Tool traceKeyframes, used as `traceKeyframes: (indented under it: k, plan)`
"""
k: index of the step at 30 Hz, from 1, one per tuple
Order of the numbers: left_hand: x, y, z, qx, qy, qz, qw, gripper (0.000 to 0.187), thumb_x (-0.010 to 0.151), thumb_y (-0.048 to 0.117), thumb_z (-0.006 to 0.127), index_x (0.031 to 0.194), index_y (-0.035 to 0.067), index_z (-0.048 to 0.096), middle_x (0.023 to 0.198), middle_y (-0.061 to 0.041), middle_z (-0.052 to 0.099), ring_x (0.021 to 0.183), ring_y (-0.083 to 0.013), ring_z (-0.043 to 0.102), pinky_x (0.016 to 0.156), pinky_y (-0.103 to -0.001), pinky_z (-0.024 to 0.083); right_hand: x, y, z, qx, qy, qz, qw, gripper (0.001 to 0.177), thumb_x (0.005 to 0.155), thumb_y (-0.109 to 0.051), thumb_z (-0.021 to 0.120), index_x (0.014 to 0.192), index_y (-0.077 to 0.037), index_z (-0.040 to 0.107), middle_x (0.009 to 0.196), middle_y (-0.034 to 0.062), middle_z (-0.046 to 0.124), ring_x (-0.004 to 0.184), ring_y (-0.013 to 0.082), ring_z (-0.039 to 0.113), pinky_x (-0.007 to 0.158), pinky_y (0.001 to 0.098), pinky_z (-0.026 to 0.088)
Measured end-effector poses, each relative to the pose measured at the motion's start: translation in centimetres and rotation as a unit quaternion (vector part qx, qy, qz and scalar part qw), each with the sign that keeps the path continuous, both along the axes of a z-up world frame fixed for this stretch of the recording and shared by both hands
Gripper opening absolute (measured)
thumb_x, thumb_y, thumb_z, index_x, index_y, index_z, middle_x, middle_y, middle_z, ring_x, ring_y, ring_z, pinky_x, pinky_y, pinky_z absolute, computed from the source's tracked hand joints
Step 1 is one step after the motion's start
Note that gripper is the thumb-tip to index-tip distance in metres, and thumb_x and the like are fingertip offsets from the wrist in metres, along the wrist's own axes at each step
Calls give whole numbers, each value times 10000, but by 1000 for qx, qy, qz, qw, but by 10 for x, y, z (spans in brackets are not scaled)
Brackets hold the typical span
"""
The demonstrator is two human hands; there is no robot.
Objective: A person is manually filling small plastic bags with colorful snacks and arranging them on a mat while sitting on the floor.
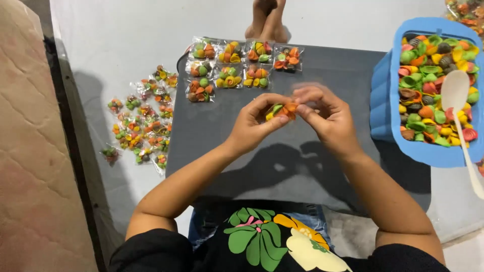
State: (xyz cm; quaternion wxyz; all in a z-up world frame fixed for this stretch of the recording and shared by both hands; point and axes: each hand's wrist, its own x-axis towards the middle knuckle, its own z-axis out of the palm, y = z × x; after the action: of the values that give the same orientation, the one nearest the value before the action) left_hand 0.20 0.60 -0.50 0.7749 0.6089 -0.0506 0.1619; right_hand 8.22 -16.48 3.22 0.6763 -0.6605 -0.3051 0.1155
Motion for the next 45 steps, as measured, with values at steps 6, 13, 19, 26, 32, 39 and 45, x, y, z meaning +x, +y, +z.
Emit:
traceKeyframes:
  k: [6,13,19,26,32,39,45]
  plan:
    - [8,12,-15,-73,40,-13,996,282,962,86,752,1233,16,717,1155,-97,723,1081,-167,710,913,-321,612,15,13,-18,-22,-3,0,1000,121,968,19,704,1079,36,661,1223,169,625,1027,245,716,781,357,638]
    - [18,21,-37,-99,54,0,994,371,957,135,774,1297,18,683,1211,-102,710,1145,-148,669,972,-324,567,33,21,-25,-147,-70,22,986,87,914,-10,781,889,14,701,1117,158,658,962,292,747,714,341,616]
    - [22,32,-42,-96,101,2,990,307,965,154,755,1246,40,706,1134,-82,739,1076,-108,672,937,-309,576,51,26,-48,-84,39,44,995,104,987,2,697,1083,24,728,1027,159,688,928,187,707,745,320,618]
    - [26,30,-43,-173,116,23,978,310,940,119,775,1229,35,702,1105,-115,748,1021,-163,723,872,-302,621,50,34,-67,-29,75,20,997,117,956,63,713,1072,71,701,1020,189,701,961,213,712,777,347,628]
    - [30,41,-70,-106,119,76,984,278,943,160,781,1198,64,729,1124,-70,751,1078,-138,697,919,-319,593,53,30,-68,-25,94,4,995,104,973,62,693,1074,85,705,927,157,702,881,168,693,783,346,632]
    - [32,39,-82,-105,115,112,981,135,951,115,760,1052,27,740,981,-51,721,916,-117,709,738,-277,624,51,37,-70,-12,93,17,995,168,948,50,733,1116,61,717,955,138,712,881,163,719,756,324,619]
    - [32,39,-73,-100,91,118,984,165,969,127,746,1113,48,728,957,-18,693,904,-74,670,745,-269,608,55,37,-80,1,86,4,996,89,956,86,710,1039,62,729,975,169,714,872,170,708,741,311,594]
